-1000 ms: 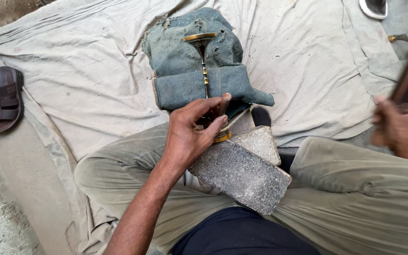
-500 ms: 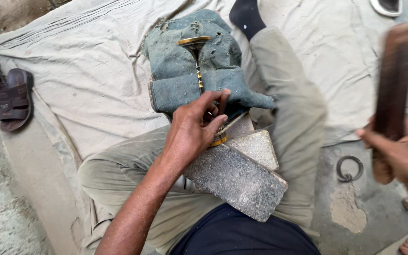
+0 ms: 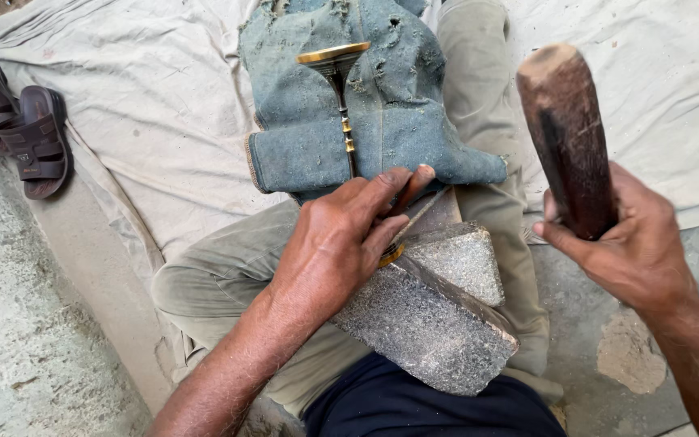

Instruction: The person hammers a decorative metal goblet with a wooden mallet while seated on the floor. They repeatedly strike the stem and bowl of the goblet, occasionally rotating it to access different areas.

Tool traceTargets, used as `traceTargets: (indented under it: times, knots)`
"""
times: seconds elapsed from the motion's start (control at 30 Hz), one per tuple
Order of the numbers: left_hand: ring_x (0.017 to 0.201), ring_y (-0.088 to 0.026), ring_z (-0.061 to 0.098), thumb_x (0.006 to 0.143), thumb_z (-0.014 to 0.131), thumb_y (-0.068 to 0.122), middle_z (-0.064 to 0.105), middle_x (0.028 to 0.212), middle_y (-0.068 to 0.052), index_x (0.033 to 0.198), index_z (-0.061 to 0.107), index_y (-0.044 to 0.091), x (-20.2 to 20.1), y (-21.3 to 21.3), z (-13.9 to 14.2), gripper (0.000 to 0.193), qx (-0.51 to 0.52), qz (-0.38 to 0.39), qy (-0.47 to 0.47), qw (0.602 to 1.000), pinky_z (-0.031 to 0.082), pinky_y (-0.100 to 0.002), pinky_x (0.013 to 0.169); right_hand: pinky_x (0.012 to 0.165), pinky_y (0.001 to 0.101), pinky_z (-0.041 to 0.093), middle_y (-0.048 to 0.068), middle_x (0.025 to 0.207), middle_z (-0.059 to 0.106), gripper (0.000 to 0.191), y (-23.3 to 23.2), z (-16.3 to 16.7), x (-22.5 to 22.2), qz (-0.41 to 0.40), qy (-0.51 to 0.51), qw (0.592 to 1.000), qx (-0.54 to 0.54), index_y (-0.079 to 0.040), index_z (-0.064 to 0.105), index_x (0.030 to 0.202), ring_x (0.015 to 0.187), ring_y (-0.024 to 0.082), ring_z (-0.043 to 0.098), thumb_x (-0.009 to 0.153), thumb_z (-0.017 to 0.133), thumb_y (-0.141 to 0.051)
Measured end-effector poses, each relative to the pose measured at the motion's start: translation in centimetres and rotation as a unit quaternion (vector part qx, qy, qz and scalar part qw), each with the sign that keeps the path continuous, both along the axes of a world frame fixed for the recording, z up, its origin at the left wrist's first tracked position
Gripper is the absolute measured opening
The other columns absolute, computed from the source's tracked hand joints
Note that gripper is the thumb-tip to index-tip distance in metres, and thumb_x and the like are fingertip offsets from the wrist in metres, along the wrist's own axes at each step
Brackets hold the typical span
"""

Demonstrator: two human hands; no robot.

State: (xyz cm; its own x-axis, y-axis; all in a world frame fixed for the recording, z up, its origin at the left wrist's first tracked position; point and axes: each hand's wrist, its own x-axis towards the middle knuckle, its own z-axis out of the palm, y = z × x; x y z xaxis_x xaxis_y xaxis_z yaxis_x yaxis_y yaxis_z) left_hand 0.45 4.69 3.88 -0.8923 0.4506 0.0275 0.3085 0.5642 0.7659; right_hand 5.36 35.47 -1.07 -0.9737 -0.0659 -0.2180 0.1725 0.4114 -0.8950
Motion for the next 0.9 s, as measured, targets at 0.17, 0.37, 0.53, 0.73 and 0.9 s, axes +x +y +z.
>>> traceTargets:
  times: [0.17,0.37,0.53,0.73,0.9]
  knots:
    - [0.08,-0.034,0.069,0.092,0.076,0.011,0.066,0.09,-0.015,0.132,0.061,0.011,0.4,0.4,0.2,0.042,-0.03,0.006,0.002,1.0,0.055,-0.046,0.068,0.065,0.0334,0.057,0.005,0.078,0.069,0.028,0.4,1.5,-0.6,0.041,-0.017,0.975,0.219,-0.004,0.063,0.111,0.065,0.015,0.068,0.085,0.075,-0.002]
    - [0.075,-0.033,0.066,0.093,0.074,0.011,0.062,0.087,-0.014,0.133,0.06,0.01,0.4,0.6,0.4,0.042,-0.037,-0.005,-0.014,0.999,0.054,-0.045,0.064,0.067,0.0311,0.057,0.005,0.084,0.07,0.033,0.9,1.0,-0.5,0.059,0.019,0.98,0.191,-0.006,0.064,0.115,0.07,0.013,0.067,0.083,0.07,-0.001]
    - [0.078,-0.034,0.067,0.092,0.075,0.012,0.064,0.089,-0.013,0.131,0.062,0.011,0.0,0.4,0.4,0.042,-0.042,-0.018,-0.014,0.999,0.054,-0.045,0.067,0.074,0.0298,0.059,0.004,0.087,0.07,0.026,1.0,0.9,-0.6,0.051,0.027,0.993,0.106,-0.006,0.064,0.111,0.078,0.011,0.069,0.086,0.072,-0.003]
    - [0.081,-0.033,0.069,0.092,0.076,0.013,0.067,0.09,-0.012,0.129,0.063,0.011,-0.2,0.3,0.4,0.04,-0.025,-0.016,-0.023,0.999,0.055,-0.045,0.069,0.048,0.0307,0.054,0.005,0.092,0.072,0.035,0.6,1.6,-1.1,-0.045,-0.025,0.998,-0.028,-0.006,0.063,0.123,0.062,0.012,0.066,0.089,0.07,-0.01]
    - [0.083,-0.032,0.069,0.093,0.076,0.013,0.068,0.092,-0.012,0.13,0.062,0.012,-0.4,0.1,0.4,0.039,-0.021,-0.022,-0.019,0.999,0.056,-0.044,0.071,0.065,0.0327,0.06,0.009,0.083,0.069,0.03,0.6,1.5,-1.4,0.112,0.026,0.946,0.304,-0.002,0.064,0.121,0.068,0.015,0.068,0.091,0.072,-0.003]
